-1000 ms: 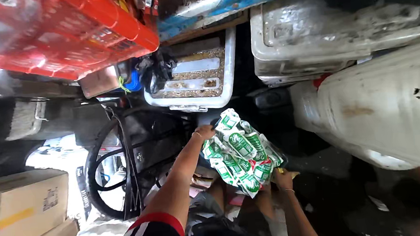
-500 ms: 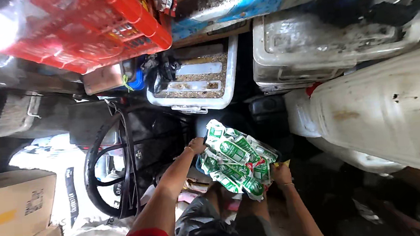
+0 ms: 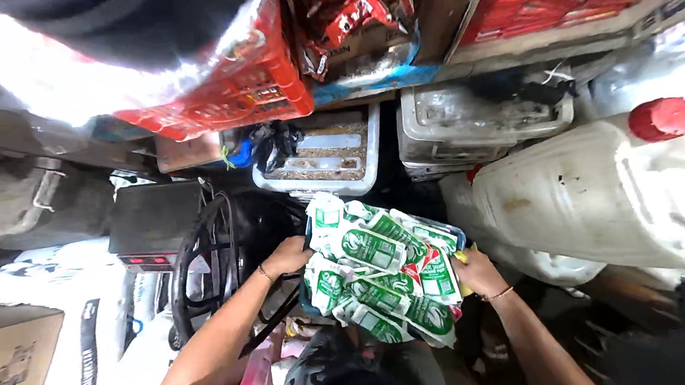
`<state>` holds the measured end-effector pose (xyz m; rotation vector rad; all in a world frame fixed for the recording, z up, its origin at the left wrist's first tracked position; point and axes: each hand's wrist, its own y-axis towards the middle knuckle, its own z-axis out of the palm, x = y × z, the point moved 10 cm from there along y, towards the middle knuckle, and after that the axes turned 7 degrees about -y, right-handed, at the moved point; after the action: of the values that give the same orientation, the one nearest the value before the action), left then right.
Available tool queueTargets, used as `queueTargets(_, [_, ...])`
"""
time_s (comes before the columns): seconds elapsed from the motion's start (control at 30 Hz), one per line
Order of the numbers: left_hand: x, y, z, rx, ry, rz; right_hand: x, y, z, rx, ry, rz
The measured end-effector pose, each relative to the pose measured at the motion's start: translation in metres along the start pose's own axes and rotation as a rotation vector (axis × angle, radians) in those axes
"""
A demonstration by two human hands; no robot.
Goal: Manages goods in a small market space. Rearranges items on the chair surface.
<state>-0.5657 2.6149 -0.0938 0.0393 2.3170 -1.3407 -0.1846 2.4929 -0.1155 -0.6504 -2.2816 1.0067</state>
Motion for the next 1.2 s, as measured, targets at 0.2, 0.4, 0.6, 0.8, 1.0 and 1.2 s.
queueTargets(0.2, [-0.001,-0.008,-0.1,-0.146,-0.105,0.03,0.109,0.018,-0.067,0.039,0.035,-0.124])
queueTargets(0.4, [0.034,0.047,-0.173,-0.32,-0.063,-0.054,0.2,0.105,-0.09,-0.055,-0.033,-0.283])
queueTargets(0.6, [0.041,0.074,-0.205,-0.379,-0.108,-0.183,0.233,0.152,-0.12,-0.185,-0.058,-0.243])
queueTargets(0.8, [0.029,0.083,-0.235,-0.522,-0.083,-0.178,0.232,0.156,-0.129,-0.228,0.046,-0.2])
queueTargets(1.0, [0.03,0.073,-0.234,-0.614,-0.125,-0.163,0.181,0.127,-0.108,-0.286,0.297,-0.274])
queueTargets(1.2, [0.038,0.059,-0.228,-0.673,-0.274,-0.048,0.057,0.068,-0.028,-0.248,0.518,-0.021])
